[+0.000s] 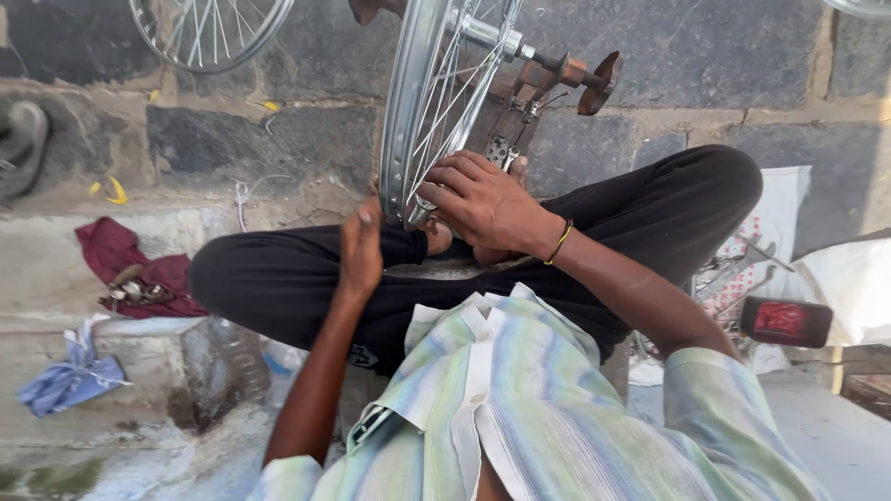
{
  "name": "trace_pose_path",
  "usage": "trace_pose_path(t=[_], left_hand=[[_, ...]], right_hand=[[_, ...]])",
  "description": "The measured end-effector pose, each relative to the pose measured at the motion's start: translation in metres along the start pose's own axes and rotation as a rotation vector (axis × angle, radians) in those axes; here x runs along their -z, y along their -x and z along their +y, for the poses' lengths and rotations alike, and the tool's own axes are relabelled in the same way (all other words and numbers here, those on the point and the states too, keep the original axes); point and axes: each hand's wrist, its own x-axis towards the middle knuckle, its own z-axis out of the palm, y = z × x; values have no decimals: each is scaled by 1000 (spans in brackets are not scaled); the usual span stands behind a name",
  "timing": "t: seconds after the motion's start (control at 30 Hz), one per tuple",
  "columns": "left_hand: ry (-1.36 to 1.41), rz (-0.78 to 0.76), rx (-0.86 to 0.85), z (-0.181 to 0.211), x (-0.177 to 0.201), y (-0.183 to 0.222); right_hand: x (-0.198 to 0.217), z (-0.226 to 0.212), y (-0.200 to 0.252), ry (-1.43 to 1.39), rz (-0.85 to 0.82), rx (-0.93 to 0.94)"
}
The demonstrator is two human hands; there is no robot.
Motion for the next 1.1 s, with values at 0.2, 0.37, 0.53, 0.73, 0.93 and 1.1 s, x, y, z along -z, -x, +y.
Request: trace_pose_path(t=[0.2, 0.37, 0.53, 0.73, 0.93, 1.1], left_hand=[[98, 95, -205, 26, -25, 1], [196, 235, -390, 71, -41, -37], [177, 276, -375, 103, -47, -56], [122, 272, -297, 110, -48, -67], [183, 258, -331, 134, -60, -72], [170, 256, -324, 121, -54, -73]], right_hand=[[27, 1, -21, 32, 181, 39], [49, 7, -36, -240, 261, -89], [66, 23, -49, -442, 180, 70], [80, 30, -57, -533, 83, -67], [64, 31, -53, -394, 334, 59], [59, 33, -59, -415, 325, 57]])
